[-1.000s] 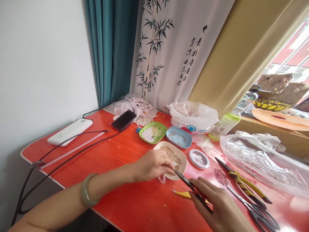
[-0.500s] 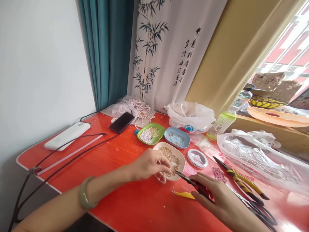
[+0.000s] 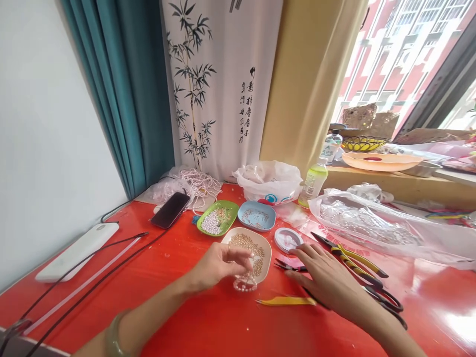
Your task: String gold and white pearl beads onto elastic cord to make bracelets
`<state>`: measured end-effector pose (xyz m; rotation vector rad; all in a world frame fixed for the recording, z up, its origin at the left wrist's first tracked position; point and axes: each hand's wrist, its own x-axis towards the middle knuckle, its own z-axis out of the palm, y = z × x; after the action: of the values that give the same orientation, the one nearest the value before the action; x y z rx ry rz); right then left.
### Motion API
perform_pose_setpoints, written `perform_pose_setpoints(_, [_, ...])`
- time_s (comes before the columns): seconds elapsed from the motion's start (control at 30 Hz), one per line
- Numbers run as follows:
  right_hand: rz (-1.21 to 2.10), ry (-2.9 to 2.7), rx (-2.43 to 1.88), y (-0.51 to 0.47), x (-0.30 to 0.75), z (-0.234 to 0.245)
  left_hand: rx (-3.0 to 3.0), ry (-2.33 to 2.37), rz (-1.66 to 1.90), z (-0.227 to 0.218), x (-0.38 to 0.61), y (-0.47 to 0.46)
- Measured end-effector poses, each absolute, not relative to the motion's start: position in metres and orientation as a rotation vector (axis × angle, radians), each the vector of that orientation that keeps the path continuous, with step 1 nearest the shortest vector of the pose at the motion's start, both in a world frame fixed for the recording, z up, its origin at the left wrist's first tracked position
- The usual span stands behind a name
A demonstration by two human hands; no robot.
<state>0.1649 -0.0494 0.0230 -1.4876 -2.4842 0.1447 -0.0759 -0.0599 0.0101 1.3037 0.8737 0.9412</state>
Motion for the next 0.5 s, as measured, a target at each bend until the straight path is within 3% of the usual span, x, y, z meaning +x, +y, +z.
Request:
perform_pose_setpoints(0.17, [0.885, -2.318, -1.082, -0.073, 0.126, 0.021, 1.257, 0.830, 0.966, 0.011, -0.066, -0.070])
perform_pose_setpoints(0.4, [0.892, -1.960, -1.042, -0.073, 0.122, 0.013, 1.193, 0.807, 0.956, 0.006, -0.060, -0.072])
perform_pose_setpoints(0.5, [1.117, -1.746, -0.955, -0.075, 0.122, 0.014, 1.237, 0.749, 0.806, 0.003, -0.056, -0.074])
